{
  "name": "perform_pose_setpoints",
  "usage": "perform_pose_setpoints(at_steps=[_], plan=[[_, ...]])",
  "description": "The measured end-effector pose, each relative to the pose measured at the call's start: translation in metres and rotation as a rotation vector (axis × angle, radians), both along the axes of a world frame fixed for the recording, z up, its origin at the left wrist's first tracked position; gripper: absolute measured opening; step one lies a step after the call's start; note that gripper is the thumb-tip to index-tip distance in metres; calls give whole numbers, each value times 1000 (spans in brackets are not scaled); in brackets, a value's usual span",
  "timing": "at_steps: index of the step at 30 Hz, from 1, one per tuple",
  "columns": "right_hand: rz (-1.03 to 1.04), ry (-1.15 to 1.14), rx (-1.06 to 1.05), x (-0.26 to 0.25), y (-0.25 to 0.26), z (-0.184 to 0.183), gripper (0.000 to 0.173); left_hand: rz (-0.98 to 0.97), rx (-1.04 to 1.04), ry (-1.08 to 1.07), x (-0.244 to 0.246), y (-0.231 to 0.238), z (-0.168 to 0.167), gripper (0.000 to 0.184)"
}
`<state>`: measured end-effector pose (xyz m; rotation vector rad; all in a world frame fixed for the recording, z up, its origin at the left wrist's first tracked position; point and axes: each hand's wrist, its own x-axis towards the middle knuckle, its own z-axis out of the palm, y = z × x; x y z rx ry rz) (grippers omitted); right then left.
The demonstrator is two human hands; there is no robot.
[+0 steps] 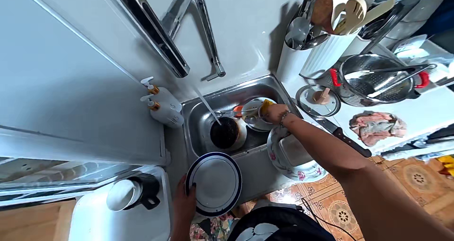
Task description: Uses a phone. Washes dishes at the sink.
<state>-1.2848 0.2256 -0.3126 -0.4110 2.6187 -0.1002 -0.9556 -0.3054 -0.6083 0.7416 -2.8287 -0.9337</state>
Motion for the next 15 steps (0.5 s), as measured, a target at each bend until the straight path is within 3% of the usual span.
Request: perform_pose_setpoints(at_steps=[4, 6, 8, 10, 12, 15], plan=[[-100, 150, -283, 18, 67, 23, 34, -40, -107, -97, 3, -5, 15, 75], [-261, 158, -254, 38, 119, 21, 40, -43, -263, -153, -2, -9, 30, 75], [-424, 66, -191, 59, 164, -9, 56, -56, -487, -205, -25, -1, 63, 72], [-464, 2, -252, 74, 199, -61, 62, -139, -628, -243, -61, 16, 111, 71], [-446, 76, -298, 88, 212, -95, 55, -315, -606, -331, -107, 35, 159, 81], [-428, 191, -289, 100, 206, -89, 45, -602, -228, -410, -186, 75, 227, 78]])
